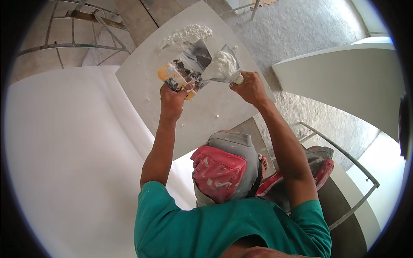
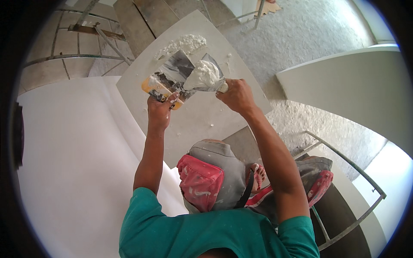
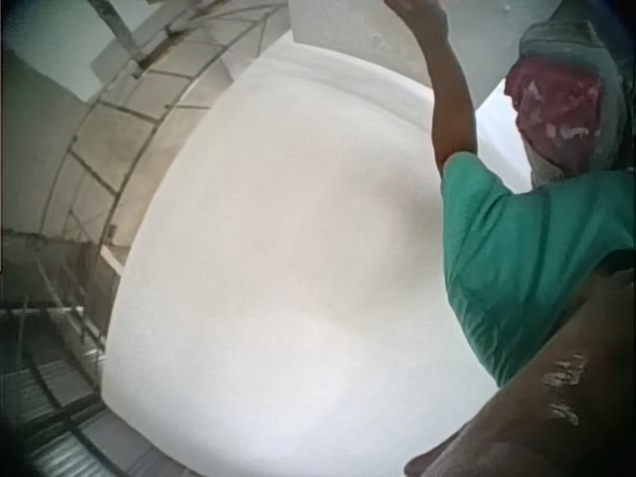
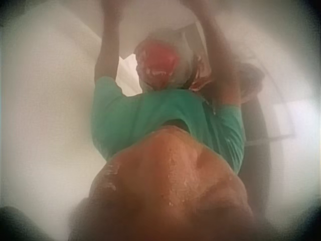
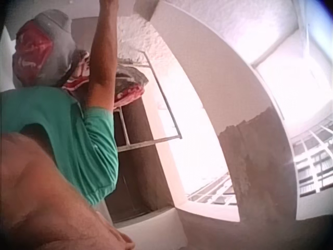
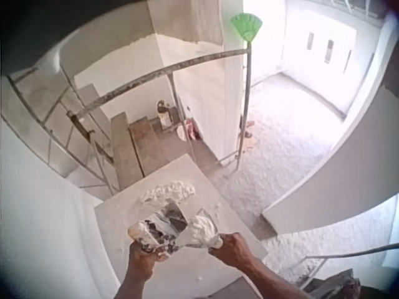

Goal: The person applies plaster to a ceiling using a trowel and hawk. They repeatedly scoop plaster from the hawk and spread it onto the ceiling surface, smoothing the material with the trowel.

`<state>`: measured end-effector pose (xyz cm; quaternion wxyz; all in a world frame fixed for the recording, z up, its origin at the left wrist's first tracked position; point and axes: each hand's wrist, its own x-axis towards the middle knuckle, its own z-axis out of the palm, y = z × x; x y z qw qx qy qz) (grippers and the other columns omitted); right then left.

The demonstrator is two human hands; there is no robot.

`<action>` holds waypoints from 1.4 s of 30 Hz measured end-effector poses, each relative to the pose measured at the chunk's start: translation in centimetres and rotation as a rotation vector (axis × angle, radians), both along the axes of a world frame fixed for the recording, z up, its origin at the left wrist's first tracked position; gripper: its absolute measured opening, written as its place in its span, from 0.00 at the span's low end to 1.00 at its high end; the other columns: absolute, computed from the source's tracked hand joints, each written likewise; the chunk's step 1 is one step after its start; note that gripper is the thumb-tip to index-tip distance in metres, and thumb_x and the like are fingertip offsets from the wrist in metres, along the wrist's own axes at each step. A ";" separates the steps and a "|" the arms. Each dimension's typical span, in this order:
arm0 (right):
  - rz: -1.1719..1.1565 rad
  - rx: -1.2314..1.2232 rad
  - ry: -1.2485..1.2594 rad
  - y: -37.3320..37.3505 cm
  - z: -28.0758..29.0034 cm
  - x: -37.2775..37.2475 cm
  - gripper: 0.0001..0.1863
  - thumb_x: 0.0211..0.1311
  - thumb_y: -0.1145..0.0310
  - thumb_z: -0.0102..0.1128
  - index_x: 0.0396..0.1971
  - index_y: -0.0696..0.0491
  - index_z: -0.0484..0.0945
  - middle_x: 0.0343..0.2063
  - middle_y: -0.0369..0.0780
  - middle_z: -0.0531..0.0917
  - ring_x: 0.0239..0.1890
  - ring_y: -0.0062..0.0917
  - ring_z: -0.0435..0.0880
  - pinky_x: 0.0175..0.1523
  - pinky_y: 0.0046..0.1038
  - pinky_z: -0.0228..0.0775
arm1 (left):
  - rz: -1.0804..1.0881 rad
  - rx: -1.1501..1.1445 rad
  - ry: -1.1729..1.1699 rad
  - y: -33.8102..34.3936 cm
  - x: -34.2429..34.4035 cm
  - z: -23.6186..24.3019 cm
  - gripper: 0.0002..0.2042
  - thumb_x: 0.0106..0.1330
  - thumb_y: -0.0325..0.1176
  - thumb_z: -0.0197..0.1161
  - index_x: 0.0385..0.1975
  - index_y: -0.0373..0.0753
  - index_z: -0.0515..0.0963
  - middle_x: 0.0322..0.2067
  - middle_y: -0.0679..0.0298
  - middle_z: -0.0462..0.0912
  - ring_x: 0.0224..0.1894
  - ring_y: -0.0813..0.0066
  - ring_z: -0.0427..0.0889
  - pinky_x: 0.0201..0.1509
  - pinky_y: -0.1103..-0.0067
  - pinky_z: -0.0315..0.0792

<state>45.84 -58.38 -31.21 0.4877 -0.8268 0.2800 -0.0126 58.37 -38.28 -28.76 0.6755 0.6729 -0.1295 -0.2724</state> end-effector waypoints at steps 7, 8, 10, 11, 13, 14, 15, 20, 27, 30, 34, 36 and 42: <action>-0.028 0.059 -0.008 -1.0 0.1 -1.0 0.10 0.42 0.69 0.65 0.29 0.54 0.82 0.18 0.45 0.81 0.20 0.36 0.79 0.32 0.33 0.71 | -0.301 0.111 -1.059 -1.0 -0.4 2.4 0.14 0.52 0.23 0.63 0.40 0.36 0.80 0.44 0.58 0.82 0.49 0.62 0.79 0.55 0.70 0.69; -0.012 0.056 -0.035 -1.1 0.3 -1.1 0.11 0.42 0.69 0.66 0.29 0.54 0.82 0.18 0.45 0.81 0.20 0.35 0.79 0.32 0.33 0.71 | -0.283 0.094 -1.094 -0.9 -0.5 1.2 0.17 0.48 0.24 0.64 0.42 0.40 0.80 0.47 0.60 0.80 0.55 0.60 0.75 0.59 0.67 0.65; 0.014 0.047 -0.092 -1.2 1.0 -1.4 0.11 0.41 0.70 0.66 0.29 0.54 0.82 0.18 0.45 0.81 0.19 0.33 0.78 0.31 0.32 0.71 | -0.215 0.136 -1.116 -0.6 0.2 0.5 0.17 0.49 0.22 0.62 0.42 0.40 0.80 0.46 0.60 0.80 0.54 0.60 0.75 0.59 0.67 0.66; 0.004 0.055 -0.090 -1.3 1.3 -1.6 0.11 0.41 0.70 0.66 0.29 0.55 0.82 0.18 0.45 0.81 0.18 0.33 0.78 0.31 0.32 0.71 | -0.249 0.207 -1.178 -0.4 0.9 0.1 0.17 0.50 0.22 0.61 0.41 0.39 0.80 0.46 0.59 0.80 0.54 0.60 0.75 0.59 0.66 0.66; -0.015 0.069 -0.085 -1.5 1.6 -2.2 0.11 0.41 0.70 0.66 0.29 0.56 0.82 0.18 0.45 0.81 0.18 0.32 0.78 0.31 0.32 0.71 | -0.314 0.346 -1.300 0.2 2.4 -1.0 0.16 0.51 0.21 0.58 0.41 0.38 0.80 0.46 0.58 0.80 0.54 0.60 0.75 0.59 0.66 0.65; -0.033 0.069 -0.105 -1.7 1.9 -2.5 0.11 0.41 0.70 0.66 0.28 0.57 0.81 0.18 0.45 0.81 0.18 0.31 0.78 0.31 0.32 0.71 | -0.303 0.341 -1.283 0.5 2.6 -1.4 0.16 0.51 0.21 0.58 0.42 0.37 0.79 0.46 0.57 0.80 0.54 0.60 0.75 0.60 0.66 0.65; -0.061 0.068 -0.122 -2.2 2.3 -3.0 0.11 0.41 0.71 0.66 0.28 0.58 0.81 0.17 0.45 0.80 0.18 0.30 0.78 0.31 0.32 0.71 | -0.300 0.329 -1.264 0.1 2.7 -1.4 0.17 0.51 0.20 0.57 0.42 0.37 0.79 0.46 0.57 0.80 0.55 0.61 0.75 0.60 0.66 0.64; -0.177 0.032 -0.125 -5.2 3.7 -6.1 0.13 0.40 0.66 0.68 0.27 0.57 0.81 0.17 0.47 0.80 0.20 0.35 0.79 0.32 0.33 0.72 | -0.083 0.316 -1.023 -2.2 3.8 -2.0 0.11 0.59 0.24 0.54 0.41 0.31 0.77 0.41 0.52 0.81 0.45 0.54 0.79 0.51 0.67 0.71; -0.414 0.013 -0.018 -7.5 5.9 -17.3 0.19 0.36 0.63 0.65 0.34 0.50 0.83 0.24 0.44 0.82 0.33 0.40 0.80 0.41 0.38 0.74 | -0.150 0.477 -0.335 -4.4 2.4 -4.3 0.18 0.54 0.27 0.60 0.45 0.26 0.74 0.43 0.54 0.79 0.41 0.63 0.78 0.48 0.71 0.70; -0.574 0.057 -0.019 -6.8 9.9 -22.9 0.12 0.38 0.64 0.63 0.29 0.43 0.83 0.20 0.44 0.80 0.27 0.41 0.80 0.36 0.36 0.75 | -0.177 0.516 -0.111 -4.4 0.2 -2.2 0.19 0.55 0.27 0.59 0.47 0.26 0.73 0.43 0.54 0.78 0.37 0.67 0.79 0.41 0.72 0.74; -0.726 0.170 -0.021 -3.8 13.2 -30.5 0.09 0.36 0.65 0.63 0.24 0.46 0.80 0.20 0.44 0.80 0.27 0.42 0.79 0.35 0.38 0.73 | -0.305 0.678 -0.230 -6.2 -2.5 2.5 0.17 0.53 0.33 0.61 0.37 0.24 0.78 0.37 0.52 0.80 0.33 0.64 0.79 0.37 0.73 0.75; -0.774 0.181 -0.001 -2.3 12.5 -31.1 0.09 0.36 0.66 0.63 0.24 0.47 0.80 0.20 0.44 0.80 0.27 0.42 0.79 0.34 0.38 0.73 | -0.308 0.675 -0.161 -6.9 -1.0 1.3 0.17 0.53 0.34 0.61 0.34 0.24 0.79 0.36 0.51 0.80 0.33 0.64 0.79 0.37 0.73 0.75; -1.030 0.196 -0.215 2.7 16.4 -36.6 0.09 0.39 0.71 0.61 0.26 0.51 0.78 0.17 0.46 0.76 0.21 0.39 0.76 0.29 0.36 0.68 | -0.524 0.559 -0.288 -13.6 -2.6 5.1 0.18 0.56 0.36 0.60 0.38 0.26 0.79 0.40 0.51 0.78 0.38 0.63 0.80 0.39 0.72 0.75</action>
